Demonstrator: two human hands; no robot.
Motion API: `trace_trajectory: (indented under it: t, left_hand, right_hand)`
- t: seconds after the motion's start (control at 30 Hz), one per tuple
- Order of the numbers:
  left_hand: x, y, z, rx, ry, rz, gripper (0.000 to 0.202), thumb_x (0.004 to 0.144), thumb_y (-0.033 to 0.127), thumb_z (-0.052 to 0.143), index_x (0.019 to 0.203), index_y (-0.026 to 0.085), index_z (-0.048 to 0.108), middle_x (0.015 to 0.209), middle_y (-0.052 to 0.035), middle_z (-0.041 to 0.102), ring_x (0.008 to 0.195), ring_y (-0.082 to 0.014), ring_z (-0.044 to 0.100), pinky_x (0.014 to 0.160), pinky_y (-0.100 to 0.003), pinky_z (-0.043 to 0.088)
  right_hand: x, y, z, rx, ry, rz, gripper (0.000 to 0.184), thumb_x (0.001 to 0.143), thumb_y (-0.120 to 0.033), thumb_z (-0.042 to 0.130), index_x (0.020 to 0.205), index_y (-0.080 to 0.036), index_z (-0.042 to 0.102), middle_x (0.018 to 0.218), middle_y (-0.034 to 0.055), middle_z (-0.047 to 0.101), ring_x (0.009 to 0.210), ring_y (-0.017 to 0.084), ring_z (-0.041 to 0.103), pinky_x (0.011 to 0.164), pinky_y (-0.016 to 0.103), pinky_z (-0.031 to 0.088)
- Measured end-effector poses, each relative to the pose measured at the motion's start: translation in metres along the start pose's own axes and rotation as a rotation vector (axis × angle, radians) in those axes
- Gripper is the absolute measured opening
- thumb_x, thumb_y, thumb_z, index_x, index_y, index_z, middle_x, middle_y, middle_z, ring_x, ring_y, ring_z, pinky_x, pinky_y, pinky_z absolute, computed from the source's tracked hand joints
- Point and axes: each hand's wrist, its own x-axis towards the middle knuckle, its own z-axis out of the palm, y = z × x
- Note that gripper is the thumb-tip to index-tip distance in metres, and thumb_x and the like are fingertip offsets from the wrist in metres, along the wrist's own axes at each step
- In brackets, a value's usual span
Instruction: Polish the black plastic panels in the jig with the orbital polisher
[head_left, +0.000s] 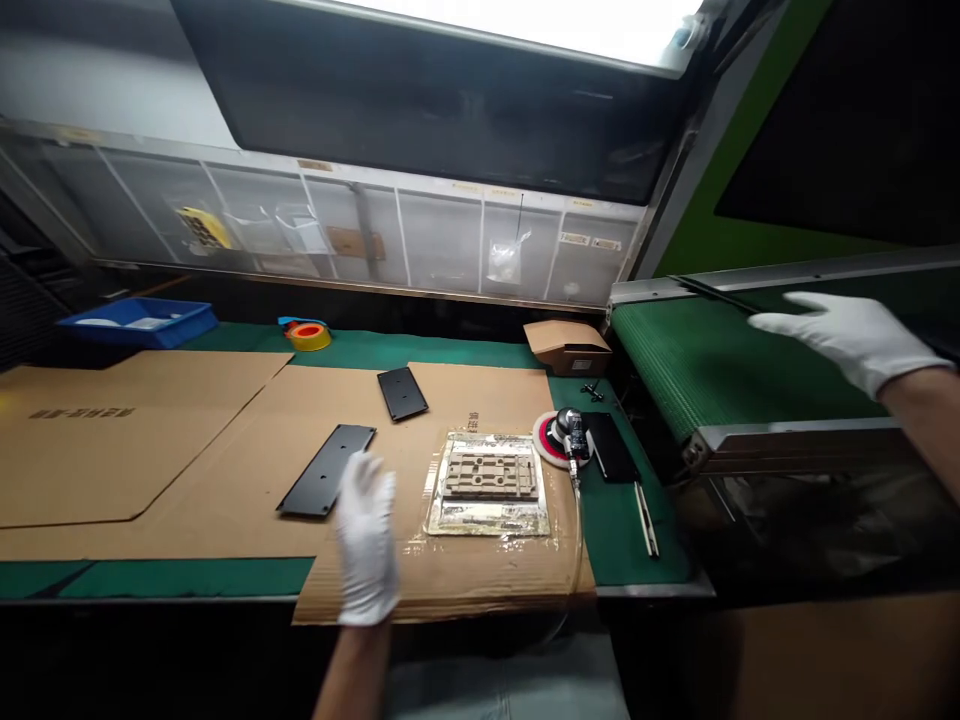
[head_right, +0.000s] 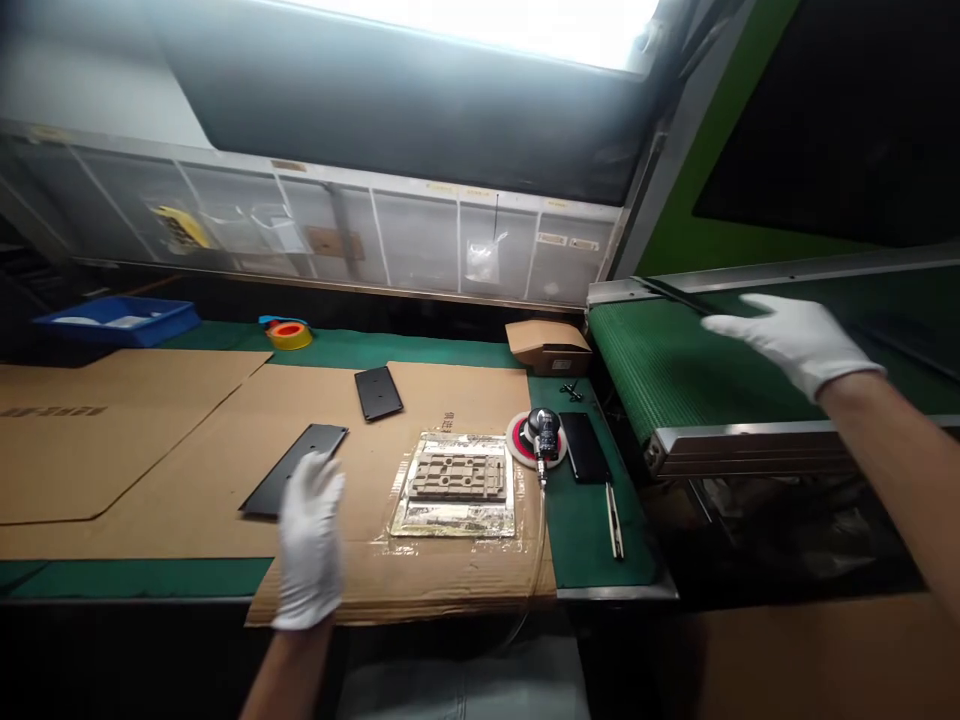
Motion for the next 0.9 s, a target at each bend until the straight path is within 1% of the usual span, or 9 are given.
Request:
trace_trajectory:
  t: [0.07, 0.17, 0.27, 0.33, 0.4, 0.5, 0.53, 0.63, 0.9]
  left_hand:
    - [-0.037, 0.012, 0.048, -0.274, -0.299, -0.163, 0.072, 0.092, 0.043, 0.078, 0.156, 0.032, 0.047, 0.167, -0.0088, 0.045, 0.157, -0.0285, 0.040, 0.134, -0.045, 0.026]
    - [-0.074, 0.013, 0.091, -0.505, -0.492, -0.321, 0.084, 0.085, 0.072, 0.075, 0.155, 0.033, 0.050, 0.164, -0.0106, 0.051, 0.153, -0.0331, 0.047, 0.126, -0.048, 0.041]
    - [-0.088, 0.004, 0.087, -0.636, -0.421, -0.536, 0.084, 0.073, 0.072, 0.086, 0.140, 0.027, 0.065, 0.142, -0.0121, 0.069, 0.136, -0.0339, 0.063, 0.113, -0.043, 0.053]
    - [-0.092, 0.000, 0.067, -0.588, -0.330, -0.623, 0.067, 0.073, 0.052, 0.095, 0.129, 0.023, 0.071, 0.121, -0.0097, 0.077, 0.113, -0.0290, 0.074, 0.100, -0.039, 0.060]
    - [-0.095, 0.002, 0.045, -0.525, -0.298, -0.721, 0.050, 0.078, 0.037, 0.094, 0.120, 0.018, 0.074, 0.108, -0.0081, 0.078, 0.092, -0.0226, 0.077, 0.090, -0.035, 0.062]
    - [-0.102, 0.013, 0.021, -0.474, -0.287, -0.836, 0.038, 0.085, 0.032, 0.089, 0.115, 0.013, 0.076, 0.103, -0.0093, 0.079, 0.083, -0.0188, 0.075, 0.082, -0.032, 0.062]
    - [-0.105, 0.018, 0.016, -0.464, -0.283, -0.845, 0.036, 0.085, 0.032, 0.089, 0.114, 0.012, 0.077, 0.102, -0.0095, 0.079, 0.082, -0.0186, 0.075, 0.081, -0.031, 0.062]
    - [-0.113, 0.031, 0.009, -0.435, -0.265, -0.862, 0.034, 0.083, 0.029, 0.091, 0.109, 0.011, 0.078, 0.094, -0.0075, 0.078, 0.079, -0.0167, 0.073, 0.081, -0.029, 0.062]
    - [-0.125, 0.048, 0.006, -0.357, -0.241, -0.880, 0.033, 0.082, 0.029, 0.092, 0.106, 0.012, 0.079, 0.096, -0.0076, 0.078, 0.081, -0.0163, 0.072, 0.084, -0.029, 0.061]
  right_hand:
    - [-0.052, -0.051, 0.036, 0.214, -0.141, -0.097, 0.093, 0.076, -0.060, 0.086, 0.148, -0.005, 0.064, 0.131, 0.0255, 0.072, 0.122, 0.036, 0.069, 0.095, 0.045, 0.051]
    - [-0.157, -0.105, 0.093, 0.496, -0.461, -0.230, 0.088, 0.072, -0.060, 0.092, 0.148, -0.025, 0.066, 0.142, 0.0119, 0.070, 0.125, 0.032, 0.068, 0.111, 0.048, 0.053]
    - [-0.250, -0.105, 0.136, 0.782, -1.039, -0.219, 0.059, 0.094, -0.069, 0.067, 0.128, -0.023, 0.078, 0.127, 0.0095, 0.077, 0.121, 0.030, 0.070, 0.111, 0.045, 0.055]
    - [-0.279, -0.072, 0.156, 0.812, -1.289, -0.007, 0.075, 0.101, -0.079, 0.039, 0.112, -0.019, 0.082, 0.103, 0.0122, 0.081, 0.098, 0.030, 0.076, 0.093, 0.046, 0.063]
    - [-0.278, -0.021, 0.176, 0.749, -1.201, 0.151, 0.080, 0.101, -0.079, 0.032, 0.121, -0.019, 0.079, 0.114, 0.0152, 0.079, 0.100, 0.031, 0.076, 0.096, 0.048, 0.062]
    - [-0.248, 0.061, 0.211, 0.184, -0.504, 0.153, 0.077, 0.097, -0.072, 0.038, 0.136, -0.013, 0.070, 0.129, 0.0247, 0.071, 0.111, 0.040, 0.071, 0.096, 0.053, 0.059]
    - [-0.239, 0.084, 0.223, -0.092, -0.424, 0.148, 0.082, 0.097, -0.071, 0.038, 0.142, -0.008, 0.065, 0.127, 0.0307, 0.069, 0.115, 0.047, 0.068, 0.095, 0.059, 0.056]
    - [-0.225, 0.130, 0.248, -0.520, -0.466, 0.152, 0.087, 0.101, -0.068, 0.034, 0.143, 0.005, 0.056, 0.115, 0.0384, 0.065, 0.107, 0.054, 0.068, 0.083, 0.060, 0.056]
    - [-0.218, 0.171, 0.247, -0.408, -0.692, 0.297, 0.052, 0.100, -0.047, 0.043, 0.131, -0.013, 0.068, 0.111, 0.0246, 0.074, 0.100, 0.044, 0.072, 0.077, 0.048, 0.055]
